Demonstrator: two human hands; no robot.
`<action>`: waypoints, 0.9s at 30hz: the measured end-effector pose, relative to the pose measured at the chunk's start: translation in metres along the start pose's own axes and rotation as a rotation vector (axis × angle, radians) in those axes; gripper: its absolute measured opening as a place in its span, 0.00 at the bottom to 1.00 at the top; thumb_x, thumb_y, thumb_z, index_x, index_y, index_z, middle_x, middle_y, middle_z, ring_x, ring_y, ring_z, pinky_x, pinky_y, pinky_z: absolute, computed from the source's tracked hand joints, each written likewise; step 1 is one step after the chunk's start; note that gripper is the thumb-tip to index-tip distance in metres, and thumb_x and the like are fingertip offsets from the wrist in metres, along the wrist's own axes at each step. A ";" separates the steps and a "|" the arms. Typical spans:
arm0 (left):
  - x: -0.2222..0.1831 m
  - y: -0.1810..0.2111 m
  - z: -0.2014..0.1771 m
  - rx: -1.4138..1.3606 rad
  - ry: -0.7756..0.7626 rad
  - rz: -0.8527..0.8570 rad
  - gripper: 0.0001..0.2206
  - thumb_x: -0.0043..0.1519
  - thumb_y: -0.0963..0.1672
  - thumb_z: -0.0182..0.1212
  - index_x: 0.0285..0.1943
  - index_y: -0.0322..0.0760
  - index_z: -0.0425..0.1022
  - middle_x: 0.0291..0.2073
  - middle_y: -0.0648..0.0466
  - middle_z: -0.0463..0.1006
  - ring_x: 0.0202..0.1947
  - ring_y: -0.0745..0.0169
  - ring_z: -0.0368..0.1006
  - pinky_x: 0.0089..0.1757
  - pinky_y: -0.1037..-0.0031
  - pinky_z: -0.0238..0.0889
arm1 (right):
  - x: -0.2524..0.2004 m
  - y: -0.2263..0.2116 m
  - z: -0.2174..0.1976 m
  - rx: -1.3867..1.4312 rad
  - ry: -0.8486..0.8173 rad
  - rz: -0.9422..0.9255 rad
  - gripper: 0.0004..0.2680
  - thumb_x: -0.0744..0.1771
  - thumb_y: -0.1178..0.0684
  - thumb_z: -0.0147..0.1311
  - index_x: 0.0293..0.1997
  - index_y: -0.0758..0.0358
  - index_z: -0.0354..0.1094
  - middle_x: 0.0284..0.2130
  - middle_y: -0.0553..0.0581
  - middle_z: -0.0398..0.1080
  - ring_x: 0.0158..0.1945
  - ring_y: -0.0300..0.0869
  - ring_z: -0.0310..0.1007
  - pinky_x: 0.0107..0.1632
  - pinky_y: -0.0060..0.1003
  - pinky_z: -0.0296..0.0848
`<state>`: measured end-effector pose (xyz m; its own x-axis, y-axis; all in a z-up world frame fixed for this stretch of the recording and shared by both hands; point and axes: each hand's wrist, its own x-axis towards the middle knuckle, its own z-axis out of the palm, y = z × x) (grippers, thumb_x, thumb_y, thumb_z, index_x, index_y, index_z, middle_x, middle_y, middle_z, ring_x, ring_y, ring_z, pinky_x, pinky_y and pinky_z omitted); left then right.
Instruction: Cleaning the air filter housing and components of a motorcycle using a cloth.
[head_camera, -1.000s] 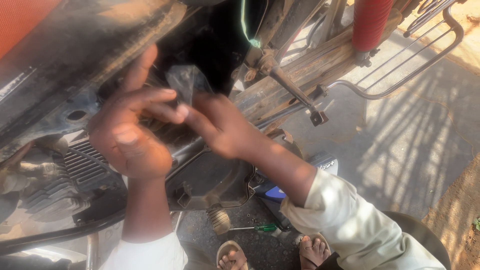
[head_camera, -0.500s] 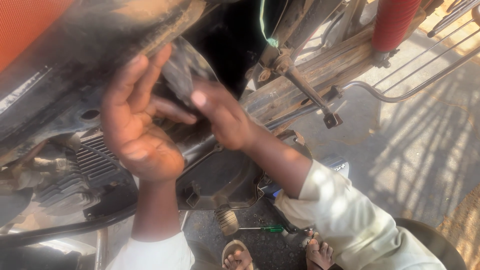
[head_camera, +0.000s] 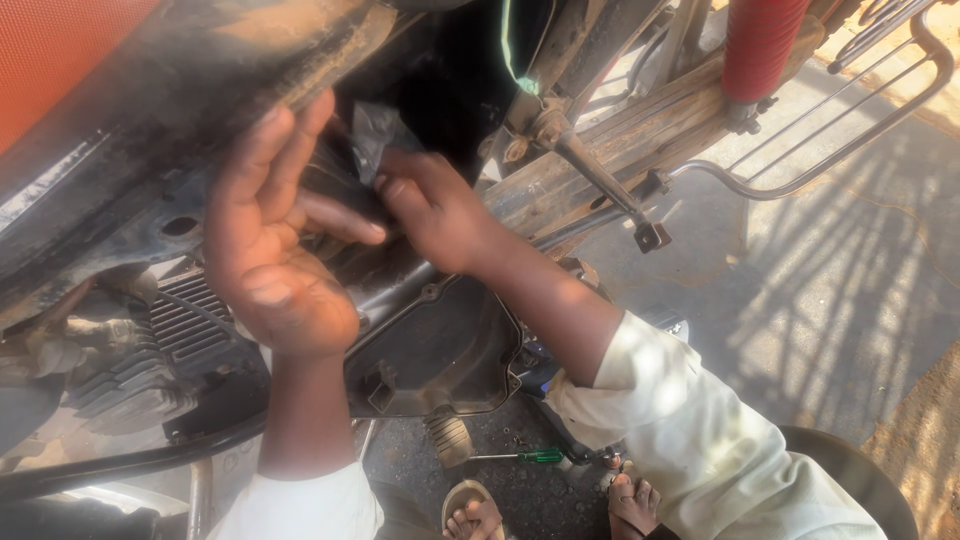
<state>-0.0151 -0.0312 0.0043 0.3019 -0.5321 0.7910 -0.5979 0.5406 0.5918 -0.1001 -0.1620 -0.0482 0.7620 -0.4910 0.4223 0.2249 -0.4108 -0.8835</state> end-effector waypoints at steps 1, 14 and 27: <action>0.002 0.003 0.001 0.004 -0.002 0.005 0.43 0.68 0.67 0.35 0.71 0.27 0.60 0.66 0.36 0.72 0.60 0.50 0.78 0.30 0.78 0.79 | -0.004 -0.006 -0.002 -0.005 -0.012 -0.024 0.16 0.68 0.52 0.41 0.56 0.72 0.70 0.39 0.68 0.78 0.46 0.48 0.80 0.53 0.42 0.75; -0.006 -0.004 -0.003 -0.067 -0.010 -0.042 0.41 0.69 0.67 0.39 0.70 0.29 0.62 0.65 0.37 0.73 0.62 0.51 0.77 0.32 0.77 0.79 | 0.020 0.019 0.014 0.813 0.265 -0.065 0.11 0.68 0.74 0.48 0.54 0.73 0.64 0.50 0.65 0.74 0.57 0.45 0.75 0.66 0.39 0.73; 0.000 0.000 -0.006 -0.004 -0.032 -0.022 0.41 0.69 0.66 0.35 0.66 0.28 0.65 0.65 0.36 0.74 0.53 0.55 0.81 0.29 0.79 0.78 | 0.023 0.010 0.014 0.232 0.259 0.249 0.04 0.68 0.57 0.59 0.43 0.64 0.78 0.38 0.54 0.80 0.42 0.37 0.77 0.47 0.30 0.77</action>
<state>-0.0104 -0.0270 0.0056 0.2907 -0.5643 0.7727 -0.5888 0.5310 0.6093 -0.0718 -0.1669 -0.0499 0.6393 -0.7421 0.2015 0.2067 -0.0865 -0.9746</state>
